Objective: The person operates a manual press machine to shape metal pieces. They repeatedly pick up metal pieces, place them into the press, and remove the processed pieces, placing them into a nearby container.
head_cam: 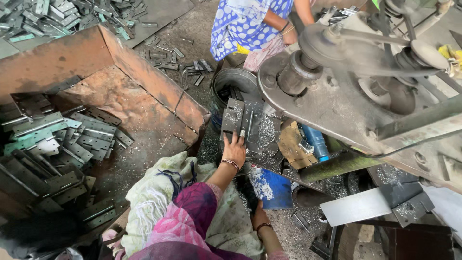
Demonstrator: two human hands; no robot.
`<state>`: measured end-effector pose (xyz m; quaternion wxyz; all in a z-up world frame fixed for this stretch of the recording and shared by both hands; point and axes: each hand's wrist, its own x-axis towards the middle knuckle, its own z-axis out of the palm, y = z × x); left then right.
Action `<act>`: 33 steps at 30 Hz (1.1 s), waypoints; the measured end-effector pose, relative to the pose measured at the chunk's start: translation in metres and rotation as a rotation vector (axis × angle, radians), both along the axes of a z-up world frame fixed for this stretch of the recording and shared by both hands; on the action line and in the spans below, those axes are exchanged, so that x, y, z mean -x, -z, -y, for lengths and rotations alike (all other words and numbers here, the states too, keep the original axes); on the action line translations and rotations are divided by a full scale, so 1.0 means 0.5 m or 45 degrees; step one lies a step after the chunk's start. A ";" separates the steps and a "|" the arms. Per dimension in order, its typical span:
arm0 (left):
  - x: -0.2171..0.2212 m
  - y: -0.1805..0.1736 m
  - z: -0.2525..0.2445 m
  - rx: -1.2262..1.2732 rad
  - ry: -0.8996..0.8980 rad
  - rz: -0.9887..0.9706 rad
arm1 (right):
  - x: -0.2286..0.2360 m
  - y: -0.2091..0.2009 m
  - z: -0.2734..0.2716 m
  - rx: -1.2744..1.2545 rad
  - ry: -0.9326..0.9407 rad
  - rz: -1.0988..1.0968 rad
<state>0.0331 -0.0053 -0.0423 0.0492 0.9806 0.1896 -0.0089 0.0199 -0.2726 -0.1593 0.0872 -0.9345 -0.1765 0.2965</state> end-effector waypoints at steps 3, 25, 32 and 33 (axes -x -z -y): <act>0.005 -0.008 -0.006 -0.043 0.025 -0.017 | -0.018 -0.055 -0.007 -0.039 -0.046 -0.018; -0.064 -0.017 -0.060 0.001 0.035 -0.147 | -0.046 -0.057 0.005 -0.015 -0.078 -0.045; -0.123 -0.016 -0.082 -0.016 -0.034 -0.148 | -0.072 -0.087 0.034 0.024 -0.241 -0.004; -0.130 -0.019 -0.085 -0.020 -0.028 -0.145 | -0.064 -0.074 0.029 -0.003 -0.167 0.028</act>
